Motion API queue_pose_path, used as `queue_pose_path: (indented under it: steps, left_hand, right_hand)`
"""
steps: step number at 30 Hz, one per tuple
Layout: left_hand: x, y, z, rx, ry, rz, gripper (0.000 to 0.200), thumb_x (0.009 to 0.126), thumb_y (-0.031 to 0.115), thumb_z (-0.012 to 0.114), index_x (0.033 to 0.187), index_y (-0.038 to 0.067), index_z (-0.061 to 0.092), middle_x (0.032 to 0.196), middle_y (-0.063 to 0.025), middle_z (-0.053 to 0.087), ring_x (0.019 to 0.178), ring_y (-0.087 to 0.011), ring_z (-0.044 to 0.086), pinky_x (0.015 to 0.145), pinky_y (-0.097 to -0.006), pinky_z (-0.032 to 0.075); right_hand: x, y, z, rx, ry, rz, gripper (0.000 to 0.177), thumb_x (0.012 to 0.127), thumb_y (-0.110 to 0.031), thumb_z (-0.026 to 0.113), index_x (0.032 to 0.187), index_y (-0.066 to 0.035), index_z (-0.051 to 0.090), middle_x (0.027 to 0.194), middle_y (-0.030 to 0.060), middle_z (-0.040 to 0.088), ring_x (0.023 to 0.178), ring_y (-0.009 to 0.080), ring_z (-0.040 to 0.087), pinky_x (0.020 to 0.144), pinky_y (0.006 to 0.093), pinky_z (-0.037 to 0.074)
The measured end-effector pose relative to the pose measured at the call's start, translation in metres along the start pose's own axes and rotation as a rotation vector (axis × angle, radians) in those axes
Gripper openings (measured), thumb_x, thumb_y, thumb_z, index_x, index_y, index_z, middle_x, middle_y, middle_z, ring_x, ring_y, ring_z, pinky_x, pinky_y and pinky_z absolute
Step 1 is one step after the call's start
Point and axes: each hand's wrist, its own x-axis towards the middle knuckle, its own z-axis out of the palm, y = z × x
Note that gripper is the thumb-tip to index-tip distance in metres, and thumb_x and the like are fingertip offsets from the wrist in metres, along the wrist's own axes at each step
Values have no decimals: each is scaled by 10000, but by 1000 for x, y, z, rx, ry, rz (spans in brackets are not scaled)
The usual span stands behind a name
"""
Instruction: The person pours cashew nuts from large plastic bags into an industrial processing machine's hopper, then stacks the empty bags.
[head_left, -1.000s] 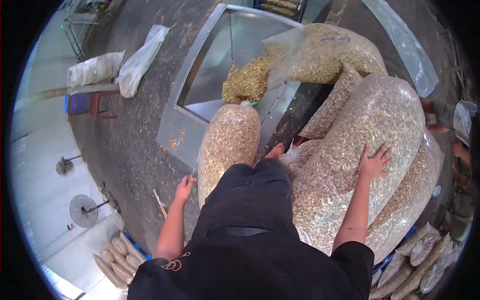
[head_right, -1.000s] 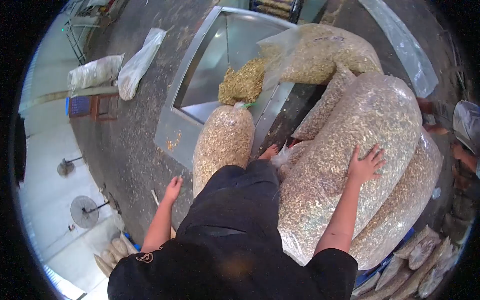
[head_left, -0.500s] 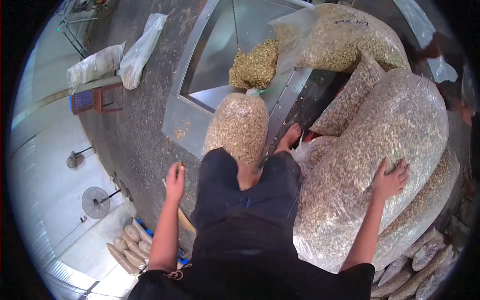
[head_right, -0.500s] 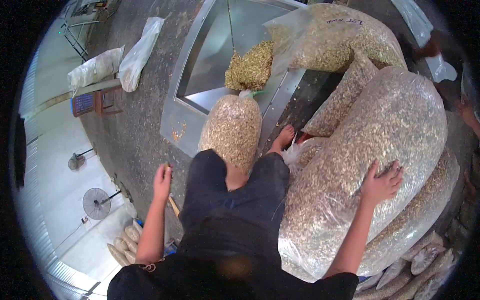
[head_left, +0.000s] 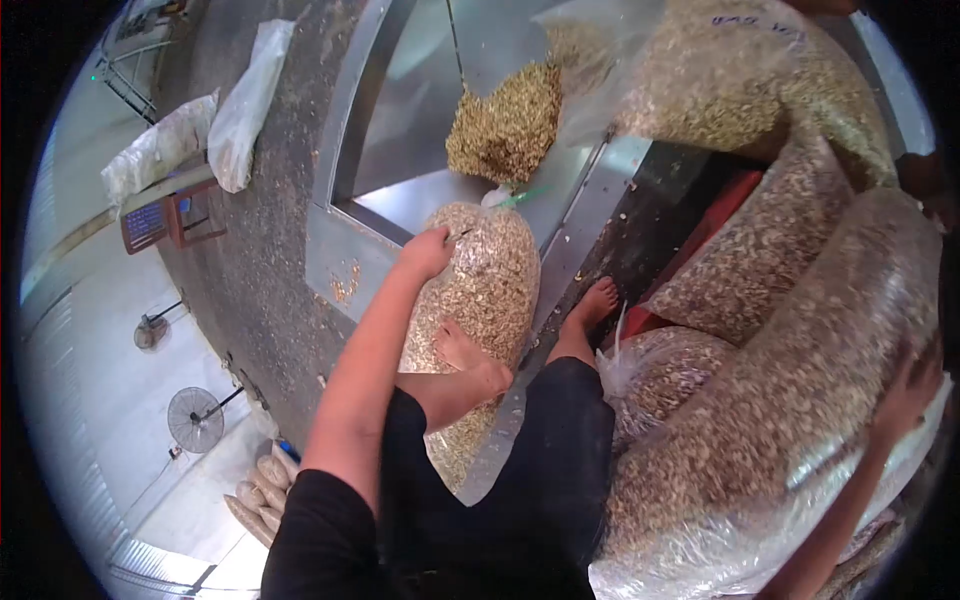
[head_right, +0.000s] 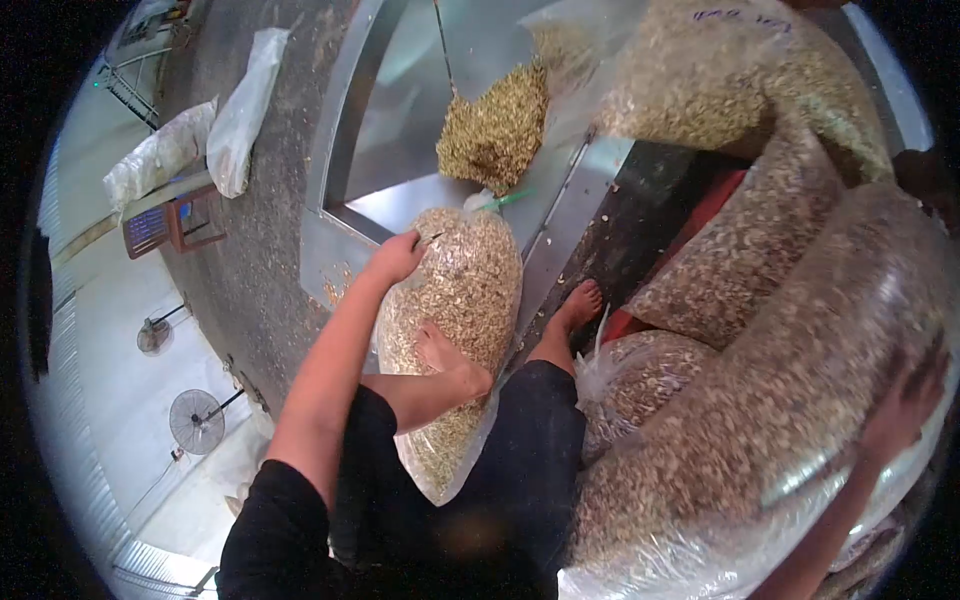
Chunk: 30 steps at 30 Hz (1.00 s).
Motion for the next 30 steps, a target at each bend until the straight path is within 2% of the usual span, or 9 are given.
queue_pose_path:
  steps: [1,7,9,11,17,18,23,27,30]
  left_hand:
    - [21,-8,20,89,-19,-23,316,891,274,479,1080,43,584,1019,-222,633,995,-374,592,858,-452,465]
    - [68,-11,114,30,-44,-90,285,820,178,533,1035,2,596,948,-236,646,886,-378,630,771,-459,499]
    - [20,2,134,-342,14,-175,284,841,206,511,994,-21,586,914,-253,638,882,-414,617,784,-483,486]
    - [-33,13,141,-397,-99,-203,433,913,336,459,1197,11,501,967,-243,643,938,-385,622,839,-491,466]
    - [-232,40,34,-480,-114,9,323,948,331,414,1045,51,543,858,-226,632,816,-410,613,762,-528,444]
    - [-267,38,1,-511,-107,17,311,943,324,426,1063,58,535,861,-223,629,810,-410,611,743,-521,450]
    - [-404,-24,-132,-486,204,-71,301,896,295,525,1100,74,518,873,-214,618,830,-394,607,699,-490,470]
    - [-433,-107,-86,-537,611,-361,371,859,404,584,1056,93,625,901,-203,653,874,-380,624,726,-451,497]
    - [-415,-165,-26,-475,478,-501,430,864,445,556,1089,88,634,1011,-213,636,961,-388,602,808,-436,491]
  right_hand:
    - [-5,53,36,42,-93,31,642,955,-498,383,1390,-27,396,1455,142,364,1335,301,332,1090,345,264]
    - [-1,47,20,131,-225,-46,672,940,-555,352,1418,-84,360,1461,156,347,1337,324,330,1080,391,283]
    - [13,40,25,141,-255,-31,682,936,-574,342,1428,-102,349,1463,161,341,1338,332,329,1077,406,289]
    - [14,35,21,129,-250,26,692,931,-593,331,1437,-121,337,1466,166,335,1338,340,328,1074,421,296]
    - [17,-42,-41,-614,-351,99,744,866,-704,315,1474,-283,230,1525,77,234,1348,340,305,1015,603,292]
    - [16,-37,-40,-277,-332,233,753,860,-723,284,1477,-297,212,1537,39,213,1356,331,293,999,636,284]
    - [22,-56,-39,-316,-252,305,720,874,-712,253,1473,-312,242,1517,-8,273,1339,315,322,958,665,286]
    - [10,-35,-46,-349,-284,242,665,911,-634,247,1448,-249,319,1478,25,341,1300,309,379,951,606,350]
    - [-21,-76,-53,-233,-221,201,568,935,-505,355,1356,-136,449,1403,87,435,1237,310,446,941,535,389]
